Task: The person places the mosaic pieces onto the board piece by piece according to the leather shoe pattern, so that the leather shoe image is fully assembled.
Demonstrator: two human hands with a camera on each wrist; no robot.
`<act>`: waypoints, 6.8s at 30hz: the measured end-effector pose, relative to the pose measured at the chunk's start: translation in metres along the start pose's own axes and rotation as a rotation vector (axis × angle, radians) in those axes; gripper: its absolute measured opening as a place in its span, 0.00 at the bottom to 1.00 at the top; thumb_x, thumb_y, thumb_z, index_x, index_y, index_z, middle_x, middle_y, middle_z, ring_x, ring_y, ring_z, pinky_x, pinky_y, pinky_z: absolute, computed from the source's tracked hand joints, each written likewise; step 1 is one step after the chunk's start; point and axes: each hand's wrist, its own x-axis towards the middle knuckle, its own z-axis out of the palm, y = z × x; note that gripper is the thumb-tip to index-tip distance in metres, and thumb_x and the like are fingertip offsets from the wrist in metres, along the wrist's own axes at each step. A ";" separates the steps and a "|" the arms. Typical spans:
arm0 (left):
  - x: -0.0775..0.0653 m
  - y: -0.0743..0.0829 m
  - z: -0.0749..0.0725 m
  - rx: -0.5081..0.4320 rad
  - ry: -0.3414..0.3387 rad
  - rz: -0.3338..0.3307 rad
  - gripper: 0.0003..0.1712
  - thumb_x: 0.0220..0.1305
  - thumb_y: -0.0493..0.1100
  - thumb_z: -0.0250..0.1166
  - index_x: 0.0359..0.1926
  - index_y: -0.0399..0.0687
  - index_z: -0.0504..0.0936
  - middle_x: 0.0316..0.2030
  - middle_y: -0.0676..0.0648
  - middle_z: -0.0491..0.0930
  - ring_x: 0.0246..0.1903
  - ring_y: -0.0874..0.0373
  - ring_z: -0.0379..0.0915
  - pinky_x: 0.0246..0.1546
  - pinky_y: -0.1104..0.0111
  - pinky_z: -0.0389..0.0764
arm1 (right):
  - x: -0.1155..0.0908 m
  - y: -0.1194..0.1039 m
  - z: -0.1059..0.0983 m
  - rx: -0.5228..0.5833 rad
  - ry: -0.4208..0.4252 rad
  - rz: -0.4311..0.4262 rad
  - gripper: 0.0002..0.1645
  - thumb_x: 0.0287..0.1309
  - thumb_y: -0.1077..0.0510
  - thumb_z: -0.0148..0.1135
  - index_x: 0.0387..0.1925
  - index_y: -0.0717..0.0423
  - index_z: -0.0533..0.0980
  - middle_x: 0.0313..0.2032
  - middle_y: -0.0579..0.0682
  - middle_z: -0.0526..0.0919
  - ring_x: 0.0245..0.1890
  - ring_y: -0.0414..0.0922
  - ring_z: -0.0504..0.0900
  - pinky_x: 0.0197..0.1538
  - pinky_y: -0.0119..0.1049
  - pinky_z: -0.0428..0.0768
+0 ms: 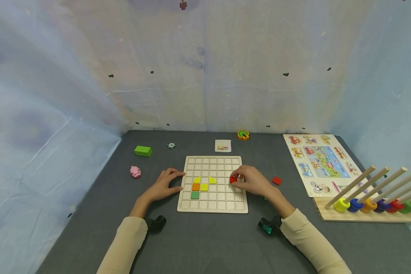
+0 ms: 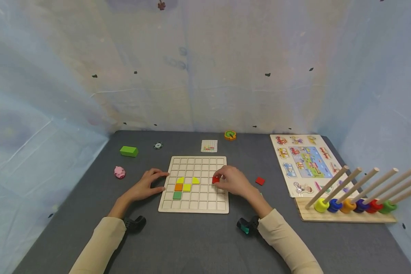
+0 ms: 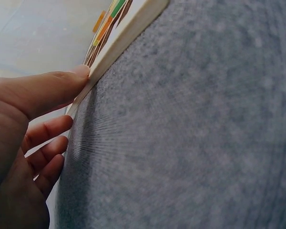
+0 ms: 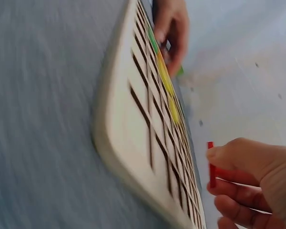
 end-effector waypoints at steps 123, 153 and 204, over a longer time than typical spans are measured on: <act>0.001 -0.002 -0.001 -0.003 0.026 0.053 0.31 0.58 0.49 0.66 0.62 0.50 0.71 0.54 0.44 0.66 0.51 0.48 0.58 0.52 0.49 0.61 | -0.033 0.020 -0.024 0.086 -0.057 0.043 0.13 0.49 0.58 0.70 0.38 0.57 0.80 0.29 0.48 0.79 0.26 0.42 0.73 0.30 0.31 0.71; 0.001 0.000 0.000 0.006 0.018 0.037 0.31 0.58 0.48 0.66 0.62 0.50 0.71 0.55 0.42 0.65 0.52 0.46 0.58 0.53 0.48 0.61 | 0.013 -0.037 0.047 0.028 -0.027 -0.267 0.04 0.49 0.59 0.69 0.30 0.51 0.83 0.33 0.46 0.80 0.40 0.42 0.73 0.47 0.38 0.70; 0.001 0.001 -0.002 0.005 0.011 0.036 0.31 0.58 0.48 0.66 0.63 0.49 0.71 0.55 0.43 0.65 0.52 0.47 0.58 0.53 0.49 0.61 | -0.045 0.040 -0.019 -0.032 -0.052 0.014 0.16 0.51 0.61 0.68 0.44 0.60 0.81 0.36 0.50 0.80 0.30 0.43 0.74 0.33 0.33 0.71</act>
